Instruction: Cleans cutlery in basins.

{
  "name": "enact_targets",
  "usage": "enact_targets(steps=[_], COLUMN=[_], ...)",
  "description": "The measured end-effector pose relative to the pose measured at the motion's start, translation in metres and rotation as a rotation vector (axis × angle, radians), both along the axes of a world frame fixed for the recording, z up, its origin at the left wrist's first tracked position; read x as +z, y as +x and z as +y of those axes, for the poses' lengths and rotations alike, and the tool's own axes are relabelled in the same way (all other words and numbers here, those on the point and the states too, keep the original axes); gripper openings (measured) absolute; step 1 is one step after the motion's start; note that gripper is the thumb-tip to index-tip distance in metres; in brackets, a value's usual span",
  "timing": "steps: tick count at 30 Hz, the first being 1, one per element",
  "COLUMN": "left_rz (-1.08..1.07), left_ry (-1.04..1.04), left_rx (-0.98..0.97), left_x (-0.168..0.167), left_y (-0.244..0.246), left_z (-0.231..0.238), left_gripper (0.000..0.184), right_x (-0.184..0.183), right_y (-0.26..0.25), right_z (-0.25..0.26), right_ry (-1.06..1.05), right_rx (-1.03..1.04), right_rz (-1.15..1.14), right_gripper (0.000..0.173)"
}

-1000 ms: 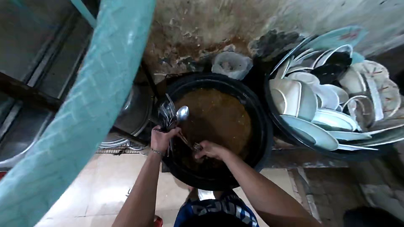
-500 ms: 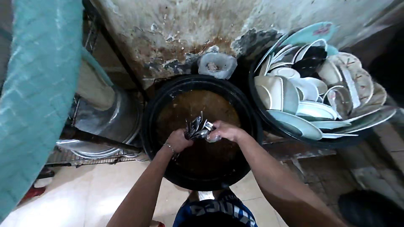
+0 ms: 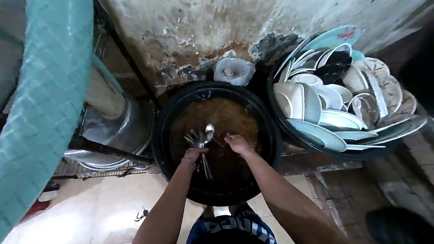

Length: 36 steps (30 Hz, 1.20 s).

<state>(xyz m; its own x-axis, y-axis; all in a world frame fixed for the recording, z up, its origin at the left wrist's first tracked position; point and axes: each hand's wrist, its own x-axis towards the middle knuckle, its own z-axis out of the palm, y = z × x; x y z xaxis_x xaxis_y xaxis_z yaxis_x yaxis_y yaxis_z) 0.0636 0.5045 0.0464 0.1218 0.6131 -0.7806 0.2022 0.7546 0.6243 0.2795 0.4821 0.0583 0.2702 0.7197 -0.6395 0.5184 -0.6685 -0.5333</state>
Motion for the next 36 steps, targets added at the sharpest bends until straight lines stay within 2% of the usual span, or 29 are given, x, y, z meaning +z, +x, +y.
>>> enact_targets(steps=[3,6,9,11,13,15,18,21,24,27,30,34,36], left_rz=[-0.120,-0.276,-0.468,-0.500,-0.387,-0.255,-0.175,-0.209,-0.269,-0.220,-0.229,-0.266,-0.280], left_ry=[0.095,0.090,0.020,0.018,0.011,-0.002,-0.002,0.073,0.208,0.373,0.446,0.457,0.458], left_rx=[0.080,0.001,-0.108,-0.132,-0.107,-0.122,-0.116,-0.019,0.060,0.093,0.144,0.167,0.170], left_x=[0.003,0.015,0.027,0.026,0.032,0.039,0.039,0.041,0.031,0.021,0.026,0.027,0.026], left_y=[0.005,0.010,0.015,0.017,0.018,0.013,-0.006,-0.024,-0.046,-0.066,-0.073,-0.075,-0.075], left_z=[0.003,0.005,0.004,0.001,0.000,0.001,0.001,-0.002,-0.009,-0.019,-0.028,-0.034,-0.034], left_gripper=[0.028,0.026,0.028,0.024,0.022,0.028,0.031,0.019,0.020,0.029,0.023,0.025,0.027], right_x=[0.026,0.041,0.037,0.032,0.025,0.021,0.011,-0.011,-0.030,-0.043,-0.042,-0.062,-0.065], right_y=[0.000,-0.005,-0.015,-0.017,-0.011,0.003,0.039,0.065,0.071,0.049,0.006,-0.056,-0.081], right_z=[0.003,0.006,0.013,0.015,0.016,0.020,0.035,0.057,0.087,0.118,0.147,0.172,0.169], right_ry=[0.174,0.353,0.458,0.443,0.391,0.373,0.299,0.234,0.078,0.020,0.084,0.133,0.171], right_rx=[-0.061,-0.259,-0.370,-0.362,-0.308,-0.249,0.073,0.256,0.277,0.306,0.493,0.537,0.528], right_rz=[0.235,0.607,0.697,0.610,0.474,0.292,-0.247,-0.450,-0.380,-0.274,-0.263,-0.296,-0.220], right_gripper=[0.033,0.026,0.025,0.023,0.024,0.026,0.032,0.050,0.071,0.057,0.054,0.064,0.064])
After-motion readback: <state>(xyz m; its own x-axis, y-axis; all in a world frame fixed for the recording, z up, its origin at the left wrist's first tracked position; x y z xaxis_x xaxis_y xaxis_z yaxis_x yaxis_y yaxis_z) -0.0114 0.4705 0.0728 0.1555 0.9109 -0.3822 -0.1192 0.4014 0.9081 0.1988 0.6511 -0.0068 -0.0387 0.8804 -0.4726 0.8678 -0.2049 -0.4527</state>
